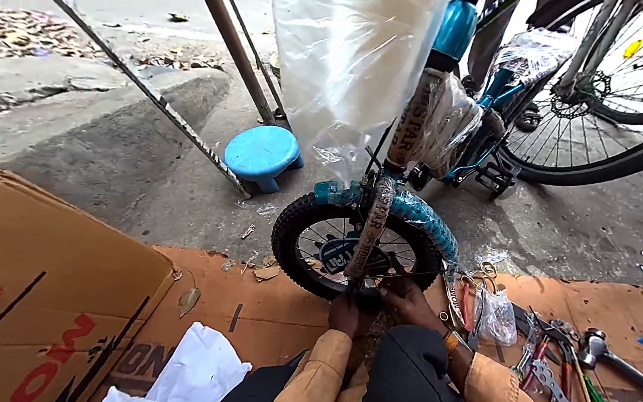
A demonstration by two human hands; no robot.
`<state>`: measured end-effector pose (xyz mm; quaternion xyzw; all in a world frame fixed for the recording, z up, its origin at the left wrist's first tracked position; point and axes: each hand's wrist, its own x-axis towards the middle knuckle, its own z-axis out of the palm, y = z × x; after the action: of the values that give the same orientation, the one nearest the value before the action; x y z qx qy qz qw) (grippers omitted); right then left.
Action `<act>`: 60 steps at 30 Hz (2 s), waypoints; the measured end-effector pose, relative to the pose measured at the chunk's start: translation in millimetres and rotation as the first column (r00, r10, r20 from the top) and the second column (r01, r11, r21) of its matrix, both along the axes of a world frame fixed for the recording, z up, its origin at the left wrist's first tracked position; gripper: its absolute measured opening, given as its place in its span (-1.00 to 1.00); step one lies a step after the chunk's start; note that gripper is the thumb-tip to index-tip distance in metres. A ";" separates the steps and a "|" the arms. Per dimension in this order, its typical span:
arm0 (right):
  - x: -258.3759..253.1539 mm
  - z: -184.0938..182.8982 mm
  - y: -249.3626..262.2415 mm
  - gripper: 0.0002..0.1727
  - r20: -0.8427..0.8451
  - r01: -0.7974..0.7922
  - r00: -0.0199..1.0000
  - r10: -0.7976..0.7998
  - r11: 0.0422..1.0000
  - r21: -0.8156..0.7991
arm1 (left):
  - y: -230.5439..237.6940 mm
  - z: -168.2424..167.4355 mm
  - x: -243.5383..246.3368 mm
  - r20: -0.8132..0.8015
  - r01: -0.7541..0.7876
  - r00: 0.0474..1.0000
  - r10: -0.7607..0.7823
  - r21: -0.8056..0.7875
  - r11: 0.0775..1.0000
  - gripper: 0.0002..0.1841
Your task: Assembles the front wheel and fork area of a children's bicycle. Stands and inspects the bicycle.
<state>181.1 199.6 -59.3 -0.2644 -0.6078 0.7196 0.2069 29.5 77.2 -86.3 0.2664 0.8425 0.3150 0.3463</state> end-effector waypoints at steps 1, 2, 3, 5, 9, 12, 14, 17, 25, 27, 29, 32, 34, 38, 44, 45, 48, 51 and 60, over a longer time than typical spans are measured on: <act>-3.9 6.1 1.3 -0.14 0.019 -0.025 1.000 0.025 1.000 0.008 | 0.4 -3.1 -0.4 0.016 -0.016 1.000 0.015 0.048 0.999 -0.54; -7.0 11.9 1.3 -0.15 0.035 -0.029 0.999 0.029 1.000 0.004 | 0.1 -5.6 0.2 0.041 -0.031 0.999 0.027 0.091 0.995 -0.57; -8.0 14.5 0.9 -0.14 0.043 -0.028 0.999 0.027 1.000 0.002 | -0.4 -6.9 1.5 0.076 -0.046 0.996 0.037 0.126 0.991 -0.59; -5.5 8.7 -0.7 -0.12 0.000 0.031 1.000 -0.031 0.999 0.009 | 1.0 -8.6 2.6 0.166 -0.081 0.985 0.051 0.181 0.980 -0.60; 3.0 -14.4 -8.8 -0.25 -0.032 0.339 0.941 -0.338 0.928 0.153 | 0.2 -5.9 -0.5 0.241 -0.092 0.970 0.045 0.189 0.978 -0.60; 8.9 -13.5 -9.9 -0.20 0.010 0.309 0.947 -0.320 0.924 0.224 | 3.0 -5.4 -0.9 0.213 -0.082 0.976 0.043 0.178 0.981 -0.63; 12.8 -3.5 -13.0 -0.29 0.005 0.319 0.944 -0.330 0.917 0.237 | 3.0 -7.9 -1.3 0.183 -0.072 0.982 0.041 0.163 0.984 -0.63; 16.2 2.9 -11.6 -0.27 0.046 0.253 0.964 -0.260 0.960 0.124 | 5.0 -8.7 -4.1 0.174 -0.068 0.984 0.042 0.146 0.987 -0.61; 4.9 8.5 -2.8 -0.16 -0.086 0.101 0.990 -0.108 0.992 -0.073 | 7.5 -9.1 -4.9 0.166 0.098 0.981 -0.100 0.019 0.995 -0.47; 5.9 6.6 0.1 -0.18 -0.143 0.092 0.984 -0.103 0.992 -0.083 | 12.1 -12.3 -3.2 0.176 0.226 0.964 -0.201 -0.135 0.965 -0.34; 4.2 1.6 -3.2 -0.18 -0.198 0.122 0.968 -0.153 0.979 -0.161 | 14.8 -14.6 1.7 0.187 0.278 0.953 -0.239 -0.222 0.935 -0.26; -0.8 -2.5 -5.3 -0.24 -0.174 0.242 0.946 -0.273 0.954 -0.178 | 17.8 -4.3 -0.7 0.145 0.187 0.978 -0.148 -0.308 0.933 -0.20; -0.2 2.3 -3.7 -0.31 -0.114 0.300 0.945 -0.308 0.951 -0.080 | 15.8 1.6 -5.9 0.114 0.089 0.992 -0.061 -0.264 0.961 -0.27; 1.7 9.7 -10.2 -0.31 -0.073 0.375 0.926 -0.369 0.923 0.090 | 14.5 0.0 2.4 0.101 0.150 0.984 -0.144 -0.056 0.987 -0.47; 0.3 9.2 -12.3 -0.25 -0.017 0.325 0.946 -0.325 0.940 0.107 | 26.8 -10.1 8.4 0.251 0.171 0.947 -0.203 0.141 0.975 -0.43; 1.2 9.4 -12.0 -0.28 -0.010 0.311 0.950 -0.312 0.943 0.117 | 25.7 -11.9 4.9 0.286 0.078 0.952 -0.109 0.119 0.990 -0.40; 5.7 6.6 -9.8 -0.44 0.022 0.304 0.950 -0.312 0.937 0.170 | 19.5 -7.7 -3.7 0.323 -0.008 0.946 0.009 -0.006 1.000 -0.33; 7.0 4.5 -8.9 -0.14 0.144 0.153 0.975 -0.168 0.983 0.104 | 12.5 -0.4 -0.1 0.258 -0.024 0.966 0.025 -0.007 1.000 -0.39; 62.6 16.0 0.1 -0.71 -0.008 0.296 0.936 -0.353 0.773 0.561 | -20.6 49.6 1.8 -0.077 -0.245 0.948 0.308 0.439 0.864 -0.71</act>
<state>243.7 199.6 -43.4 -0.3288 -0.7442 0.4520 0.3657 31.3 56.6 -36.8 0.2334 0.8062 0.5166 0.1693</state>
